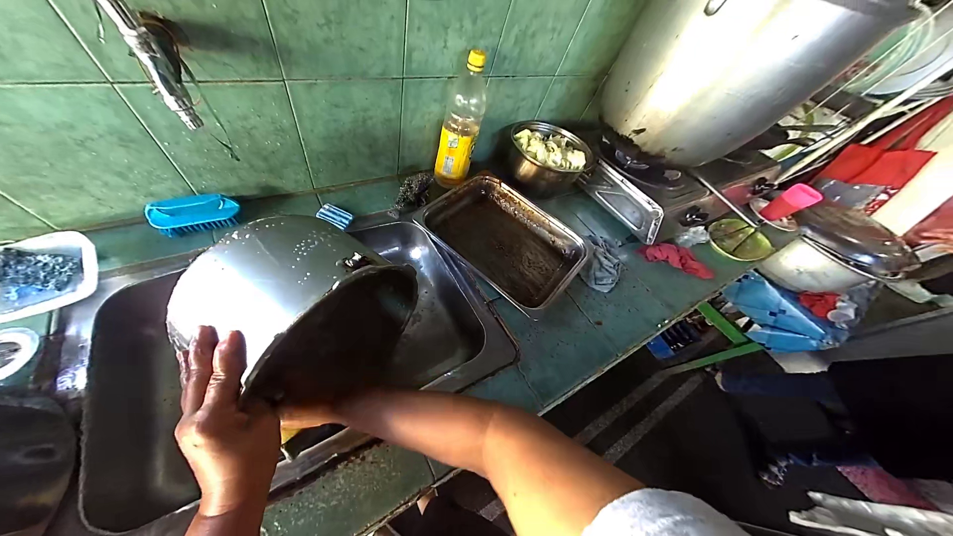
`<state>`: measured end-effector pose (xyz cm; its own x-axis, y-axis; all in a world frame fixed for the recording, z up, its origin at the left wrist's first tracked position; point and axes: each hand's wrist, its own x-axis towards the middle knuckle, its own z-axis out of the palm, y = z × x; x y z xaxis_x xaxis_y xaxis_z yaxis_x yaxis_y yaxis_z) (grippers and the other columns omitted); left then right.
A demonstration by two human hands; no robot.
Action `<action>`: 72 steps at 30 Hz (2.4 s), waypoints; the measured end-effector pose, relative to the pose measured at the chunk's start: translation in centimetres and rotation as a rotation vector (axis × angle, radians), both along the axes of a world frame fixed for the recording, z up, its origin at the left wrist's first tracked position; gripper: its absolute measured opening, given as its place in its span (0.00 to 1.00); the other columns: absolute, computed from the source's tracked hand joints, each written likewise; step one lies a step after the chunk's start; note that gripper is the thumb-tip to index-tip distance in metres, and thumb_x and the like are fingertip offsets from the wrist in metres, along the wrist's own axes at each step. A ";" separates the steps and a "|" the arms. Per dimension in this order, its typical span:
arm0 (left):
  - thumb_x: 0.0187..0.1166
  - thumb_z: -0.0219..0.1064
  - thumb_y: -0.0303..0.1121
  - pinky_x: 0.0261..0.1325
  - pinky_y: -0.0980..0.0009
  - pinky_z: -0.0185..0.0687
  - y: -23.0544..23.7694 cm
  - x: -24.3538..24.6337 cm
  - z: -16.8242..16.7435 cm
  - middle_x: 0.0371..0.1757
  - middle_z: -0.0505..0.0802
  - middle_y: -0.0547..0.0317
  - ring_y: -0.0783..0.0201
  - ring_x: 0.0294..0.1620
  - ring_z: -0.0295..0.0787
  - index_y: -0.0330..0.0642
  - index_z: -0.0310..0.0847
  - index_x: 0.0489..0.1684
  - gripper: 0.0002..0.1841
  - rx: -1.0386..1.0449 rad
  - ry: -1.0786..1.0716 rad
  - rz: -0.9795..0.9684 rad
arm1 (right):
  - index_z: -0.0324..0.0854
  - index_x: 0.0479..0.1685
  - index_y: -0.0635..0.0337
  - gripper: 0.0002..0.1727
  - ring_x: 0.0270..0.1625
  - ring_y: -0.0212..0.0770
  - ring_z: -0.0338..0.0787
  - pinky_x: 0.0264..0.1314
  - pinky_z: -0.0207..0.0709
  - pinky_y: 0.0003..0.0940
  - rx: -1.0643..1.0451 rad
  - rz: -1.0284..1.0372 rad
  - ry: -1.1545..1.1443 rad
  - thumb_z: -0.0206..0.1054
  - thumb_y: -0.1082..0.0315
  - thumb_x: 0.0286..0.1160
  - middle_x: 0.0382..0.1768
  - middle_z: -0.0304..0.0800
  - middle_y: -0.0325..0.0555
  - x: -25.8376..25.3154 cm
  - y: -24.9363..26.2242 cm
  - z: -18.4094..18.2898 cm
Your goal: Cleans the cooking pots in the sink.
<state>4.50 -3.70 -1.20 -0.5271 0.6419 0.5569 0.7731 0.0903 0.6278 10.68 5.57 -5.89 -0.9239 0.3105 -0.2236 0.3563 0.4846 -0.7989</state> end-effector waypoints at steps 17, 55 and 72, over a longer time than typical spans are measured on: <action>0.63 0.56 0.18 0.87 0.38 0.60 3.0 -0.2 3.0 0.87 0.72 0.34 0.32 0.89 0.63 0.37 0.77 0.80 0.35 -0.150 0.052 -0.151 | 0.79 0.74 0.68 0.22 0.78 0.57 0.81 0.82 0.72 0.50 0.301 -0.543 0.041 0.66 0.70 0.83 0.73 0.83 0.62 2.6 4.0 0.3; 0.90 0.33 0.67 0.65 0.30 0.75 4.5 0.1 3.6 0.52 0.91 0.27 0.31 0.61 0.87 0.27 0.86 0.51 0.47 -1.435 -0.177 -0.716 | 0.93 0.53 0.65 0.14 0.62 0.59 0.89 0.67 0.82 0.56 0.507 -0.741 0.418 0.69 0.75 0.71 0.57 0.89 0.65 2.3 19.4 8.0; 0.93 0.51 0.46 0.60 0.42 0.84 10.5 1.8 3.3 0.45 0.94 0.42 0.45 0.52 0.93 0.37 0.88 0.53 0.23 -0.763 -0.285 -0.466 | 0.89 0.45 0.61 0.26 0.60 0.52 0.93 0.54 0.85 0.55 0.800 -0.534 0.165 0.51 0.49 0.94 0.52 0.93 0.53 -15.1 17.3 30.8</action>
<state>6.27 6.82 2.06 -0.1767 0.9610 -0.2126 0.6609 0.2759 0.6979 -4.38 22.84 24.92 -0.6185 0.7010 0.3550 0.5992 0.7131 -0.3640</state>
